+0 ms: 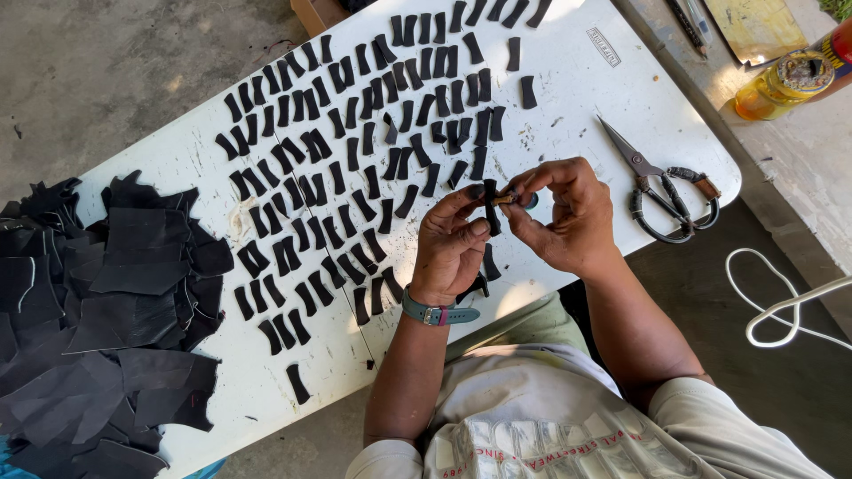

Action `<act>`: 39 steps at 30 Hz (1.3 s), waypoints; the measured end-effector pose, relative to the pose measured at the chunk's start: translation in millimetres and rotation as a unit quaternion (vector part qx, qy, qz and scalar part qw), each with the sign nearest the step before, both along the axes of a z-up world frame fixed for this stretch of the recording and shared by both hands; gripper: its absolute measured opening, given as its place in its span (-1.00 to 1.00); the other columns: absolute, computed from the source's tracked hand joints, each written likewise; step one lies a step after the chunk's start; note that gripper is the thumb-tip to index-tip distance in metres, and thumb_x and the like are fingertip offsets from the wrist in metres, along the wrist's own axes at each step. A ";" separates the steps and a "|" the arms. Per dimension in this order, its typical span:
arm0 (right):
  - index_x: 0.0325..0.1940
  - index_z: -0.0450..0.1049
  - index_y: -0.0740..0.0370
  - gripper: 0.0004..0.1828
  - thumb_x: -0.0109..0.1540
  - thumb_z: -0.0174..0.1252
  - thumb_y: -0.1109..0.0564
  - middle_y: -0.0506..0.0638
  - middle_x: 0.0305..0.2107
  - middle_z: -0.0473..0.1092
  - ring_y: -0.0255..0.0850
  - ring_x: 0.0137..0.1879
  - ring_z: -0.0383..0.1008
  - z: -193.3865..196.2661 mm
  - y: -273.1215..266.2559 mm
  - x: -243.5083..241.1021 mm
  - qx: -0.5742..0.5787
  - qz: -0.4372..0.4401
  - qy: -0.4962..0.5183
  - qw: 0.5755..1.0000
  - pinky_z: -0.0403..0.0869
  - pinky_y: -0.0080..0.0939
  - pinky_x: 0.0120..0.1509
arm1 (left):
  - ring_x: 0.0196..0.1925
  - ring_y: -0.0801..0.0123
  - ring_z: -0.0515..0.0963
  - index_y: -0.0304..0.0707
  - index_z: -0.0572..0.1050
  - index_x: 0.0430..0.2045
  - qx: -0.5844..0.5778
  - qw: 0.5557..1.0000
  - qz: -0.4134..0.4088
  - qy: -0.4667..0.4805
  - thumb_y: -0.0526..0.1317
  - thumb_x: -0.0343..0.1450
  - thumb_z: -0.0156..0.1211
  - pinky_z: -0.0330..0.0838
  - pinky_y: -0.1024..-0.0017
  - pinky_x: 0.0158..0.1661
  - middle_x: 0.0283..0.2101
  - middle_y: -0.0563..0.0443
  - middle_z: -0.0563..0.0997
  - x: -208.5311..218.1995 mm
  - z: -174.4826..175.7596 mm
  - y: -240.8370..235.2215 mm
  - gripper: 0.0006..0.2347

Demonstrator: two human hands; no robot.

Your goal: The person repeatedly picks up small black rubber pieces from a white table and uses a small cylindrical tool to press or shape them. They place the treated pieces back on the table among many similar items. Scissors and a bottle are visible on the table but not used.

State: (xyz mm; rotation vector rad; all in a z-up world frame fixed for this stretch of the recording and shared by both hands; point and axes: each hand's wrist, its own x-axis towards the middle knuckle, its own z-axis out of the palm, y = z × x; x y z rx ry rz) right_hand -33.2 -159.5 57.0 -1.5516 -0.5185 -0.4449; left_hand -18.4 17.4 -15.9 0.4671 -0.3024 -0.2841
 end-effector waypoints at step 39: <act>-0.14 0.30 0.29 -0.59 0.16 0.40 0.46 0.09 -0.25 0.49 -0.16 -0.03 0.60 -14.1 5.7 3.2 -0.138 -0.094 -0.053 0.985 0.53 -0.20 0.05 | -0.06 0.36 0.69 -0.33 0.36 0.12 -0.050 0.976 0.021 0.211 -0.50 0.43 0.22 0.62 0.54 0.01 -0.10 -0.17 0.65 11.8 1.1 -3.2 -0.63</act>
